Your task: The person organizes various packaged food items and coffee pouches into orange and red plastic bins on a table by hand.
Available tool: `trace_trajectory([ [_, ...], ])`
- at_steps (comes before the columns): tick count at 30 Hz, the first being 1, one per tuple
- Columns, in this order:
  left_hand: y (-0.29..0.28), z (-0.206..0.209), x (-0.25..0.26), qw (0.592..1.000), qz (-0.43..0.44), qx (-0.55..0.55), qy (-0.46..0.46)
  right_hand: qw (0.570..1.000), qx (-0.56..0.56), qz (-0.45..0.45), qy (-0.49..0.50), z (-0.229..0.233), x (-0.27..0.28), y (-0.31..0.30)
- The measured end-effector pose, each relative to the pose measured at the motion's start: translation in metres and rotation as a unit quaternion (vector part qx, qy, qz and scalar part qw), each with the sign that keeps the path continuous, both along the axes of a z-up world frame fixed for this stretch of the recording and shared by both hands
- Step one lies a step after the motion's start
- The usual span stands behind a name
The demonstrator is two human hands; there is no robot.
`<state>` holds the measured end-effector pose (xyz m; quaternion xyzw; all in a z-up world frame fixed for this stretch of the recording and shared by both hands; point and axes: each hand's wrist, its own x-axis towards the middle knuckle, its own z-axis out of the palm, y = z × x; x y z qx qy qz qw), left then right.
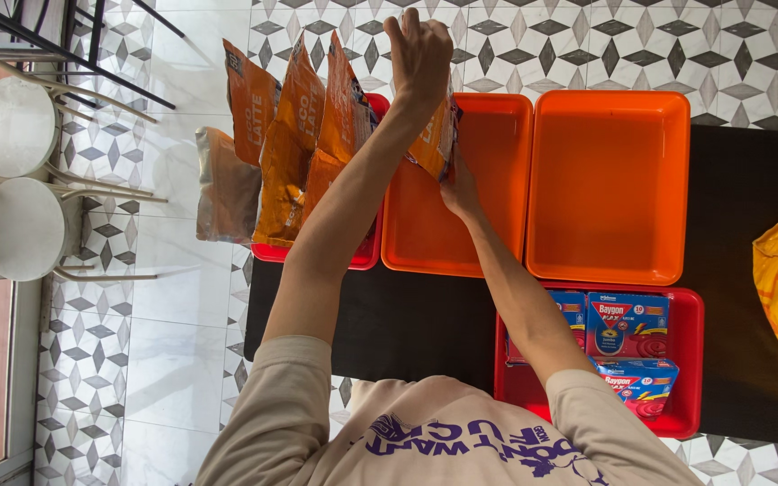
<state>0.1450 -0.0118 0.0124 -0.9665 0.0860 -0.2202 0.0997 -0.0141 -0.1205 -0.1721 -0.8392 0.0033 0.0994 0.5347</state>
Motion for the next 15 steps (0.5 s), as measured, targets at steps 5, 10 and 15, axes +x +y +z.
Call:
trace_trajectory([
  [5, 0.005, -0.002, -0.005, 0.999, -0.021, -0.011, 0.021, 0.998, -0.035, 0.011, 0.041, 0.017, 0.002, -0.010],
  [10, 0.008, 0.000, -0.008, 0.999, -0.021, 0.039, 0.013, 0.999, -0.032, 0.013, 0.030, 0.021, 0.001, -0.024],
  [15, 0.016, 0.017, -0.013, 0.993, -0.039, -0.106, -0.016, 0.999, -0.042, 0.022, 0.007, 0.023, 0.001, -0.050],
])
